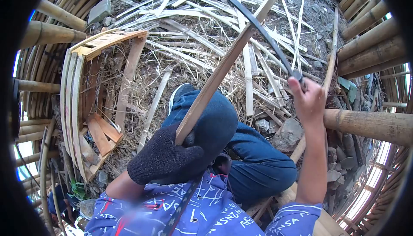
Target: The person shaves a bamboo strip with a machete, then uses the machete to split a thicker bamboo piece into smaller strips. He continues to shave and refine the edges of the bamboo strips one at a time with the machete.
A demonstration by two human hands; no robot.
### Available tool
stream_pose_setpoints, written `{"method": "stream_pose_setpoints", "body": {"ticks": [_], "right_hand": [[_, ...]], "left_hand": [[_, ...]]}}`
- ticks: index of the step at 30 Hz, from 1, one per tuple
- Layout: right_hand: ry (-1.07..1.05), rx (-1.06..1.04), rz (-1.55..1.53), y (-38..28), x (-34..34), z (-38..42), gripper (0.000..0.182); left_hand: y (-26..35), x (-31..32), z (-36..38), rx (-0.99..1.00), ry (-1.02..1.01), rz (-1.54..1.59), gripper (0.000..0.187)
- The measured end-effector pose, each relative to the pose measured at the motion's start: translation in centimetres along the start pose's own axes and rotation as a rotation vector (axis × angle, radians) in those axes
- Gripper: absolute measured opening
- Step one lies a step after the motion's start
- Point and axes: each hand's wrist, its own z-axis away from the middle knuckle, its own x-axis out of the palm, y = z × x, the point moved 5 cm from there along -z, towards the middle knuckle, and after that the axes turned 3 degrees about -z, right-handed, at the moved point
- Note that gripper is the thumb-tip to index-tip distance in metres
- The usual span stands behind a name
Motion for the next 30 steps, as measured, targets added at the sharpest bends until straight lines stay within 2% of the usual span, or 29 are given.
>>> {"method": "stream_pose_setpoints", "body": {"ticks": [1, 3, 4, 6, 10, 12, 13, 14, 16, 17, 18, 20, 21, 23, 24, 26, 27, 29, 30], "right_hand": [[-0.001, -0.006, -0.001, -0.5, 0.4, 0.9, 0.077], [-0.100, 0.024, -0.310, -1.9, 1.9, 2.9, 0.074], [-0.099, 0.025, -0.313, -3.4, 2.2, 3.7, 0.074], [-0.155, -0.061, -0.428, -7.5, 2.4, 5.0, 0.071], [-0.231, -0.282, -0.219, -12.3, 2.5, 6.8, 0.065], [-0.218, -0.326, -0.169, -13.5, 2.8, 7.3, 0.063], [-0.227, -0.369, -0.095, -13.9, 3.2, 7.7, 0.064], [-0.239, -0.412, -0.018, -14.2, 3.5, 8.0, 0.065], [-0.195, -0.475, 0.019, -14.4, 3.5, 8.0, 0.067], [-0.188, -0.517, 0.065, -14.4, 3.4, 7.8, 0.068], [-0.181, -0.555, 0.111, -14.3, 3.3, 7.6, 0.068], [-0.167, -0.569, 0.102, -13.8, 3.2, 7.1, 0.070], [-0.148, -0.605, 0.105, -13.8, 3.0, 7.0, 0.071], [-0.132, -0.635, 0.111, -13.6, 2.8, 6.9, 0.072], [-0.128, -0.642, 0.127, -13.4, 2.8, 6.9, 0.073], [-0.124, -0.654, 0.139, -13.3, 2.9, 6.7, 0.073], [-0.113, -0.665, 0.149, -13.3, 2.9, 6.6, 0.074], [-0.104, -0.676, 0.160, -12.4, 2.9, 6.0, 0.074], [-0.079, -0.595, 0.146, -10.7, 2.8, 5.0, 0.074]], "left_hand": [[-0.1, 0.1, 0.0, 0.001, 0.006, 0.002, 0.029], [0.0, 0.4, 0.0, 0.099, 0.055, 0.031, 0.030], [-0.1, 0.4, 0.0, 0.098, 0.055, 0.027, 0.030], [0.1, 0.4, -0.2, 0.121, 0.049, 0.010, 0.030], [-0.1, 1.1, -0.5, 0.224, -0.011, 0.051, 0.023], [1.0, 1.8, 0.4, 0.083, -0.201, 0.625, 0.024], [-0.5, 1.8, 0.1, 0.402, -0.123, 0.313, 0.031], [-2.5, 2.5, 0.1, 0.398, -0.119, 0.315, 0.031], [-4.4, 3.6, 0.2, 0.146, -0.285, 0.804, 0.032], [-4.8, 4.3, -0.1, 0.222, -0.267, 0.356, 0.034], [-4.9, 4.3, 0.0, 0.214, -0.266, 0.356, 0.034], [-3.5, 4.2, 0.5, 0.535, -0.188, -0.244, 0.040], [-3.0, 4.5, 0.4, 0.538, -0.193, -0.240, 0.040], [-2.9, 4.8, -0.2, 0.319, -0.191, -0.067, 0.019], [-3.5, 4.9, -0.3, 0.317, -0.195, -0.065, 0.019], [-2.9, 4.5, 0.5, 0.825, 0.106, -0.563, 0.019], [-2.6, 4.5, 0.5, 0.823, 0.105, -0.564, 0.019], [-2.0, 4.7, 0.0, 0.660, 0.113, -0.728, 0.024], [-1.7, 4.5, -0.2, 0.660, 0.112, -0.727, 0.024]]}}
